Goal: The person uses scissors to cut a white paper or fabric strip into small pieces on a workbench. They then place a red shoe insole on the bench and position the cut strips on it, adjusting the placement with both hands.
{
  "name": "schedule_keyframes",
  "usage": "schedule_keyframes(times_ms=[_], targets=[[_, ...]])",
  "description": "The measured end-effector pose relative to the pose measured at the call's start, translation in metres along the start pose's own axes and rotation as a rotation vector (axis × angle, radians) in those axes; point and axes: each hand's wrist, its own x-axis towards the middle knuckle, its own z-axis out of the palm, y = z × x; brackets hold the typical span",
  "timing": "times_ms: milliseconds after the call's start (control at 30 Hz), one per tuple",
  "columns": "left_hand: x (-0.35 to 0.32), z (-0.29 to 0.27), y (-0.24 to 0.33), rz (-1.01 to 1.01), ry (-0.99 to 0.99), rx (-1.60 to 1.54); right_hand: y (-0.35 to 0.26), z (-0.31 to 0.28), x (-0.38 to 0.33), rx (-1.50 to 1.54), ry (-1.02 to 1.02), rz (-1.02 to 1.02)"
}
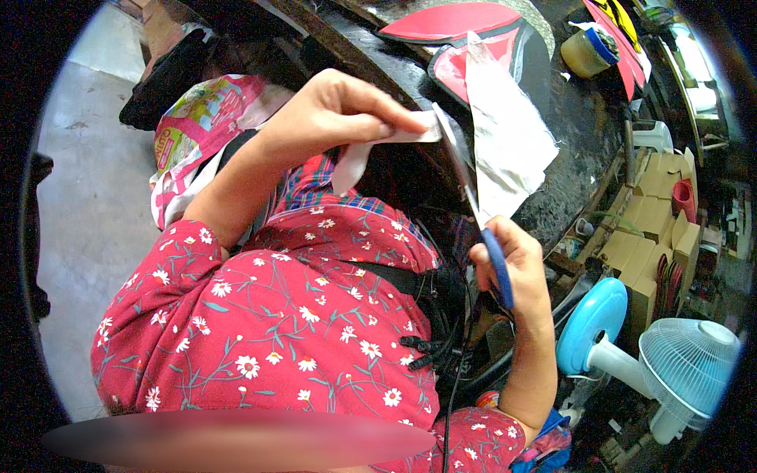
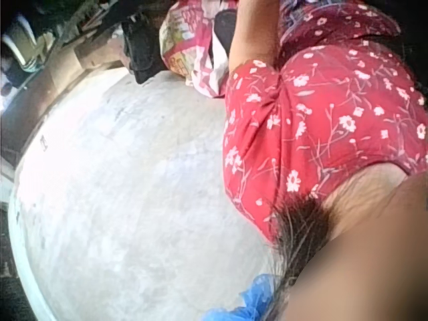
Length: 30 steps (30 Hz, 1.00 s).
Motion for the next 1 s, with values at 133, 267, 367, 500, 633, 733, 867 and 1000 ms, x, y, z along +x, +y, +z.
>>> schedule_keyframes(times_ms=[133, 267, 367, 500, 633, 733, 867, 1000], targets=[[-0.014, -0.015, 0.000, 0.081, -0.088, 0.152, -0.002, -0.010, -0.015, -0.110, -0.031, -0.031], [-0.020, -0.023, -0.004, 0.352, -0.051, 0.662, -0.009, -0.060, -0.007, -0.244, 0.407, -0.181], [-0.022, -0.017, -0.007, 0.296, 0.012, 0.607, -0.007, -0.108, 0.021, -0.683, 0.742, -0.085], [-0.021, -0.011, -0.004, 0.140, -0.005, 0.411, 0.003, -0.132, 0.048, -1.081, 0.816, -0.021], [-0.018, -0.004, 0.000, 0.149, -0.019, 0.397, -0.016, -0.120, 0.056, -1.293, 0.826, -0.177], [-0.011, 0.001, 0.004, 0.256, -0.091, 0.542, -0.026, -0.095, 0.074, -1.028, 0.777, -0.461], [-0.005, 0.012, 0.004, 0.244, -0.056, 0.508, -0.023, -0.082, 0.097, -1.090, 0.599, -0.391], [-0.005, 0.007, 0.006, 0.212, 0.052, 0.380, -0.036, -0.118, 0.093, -0.578, 0.579, -0.348]])
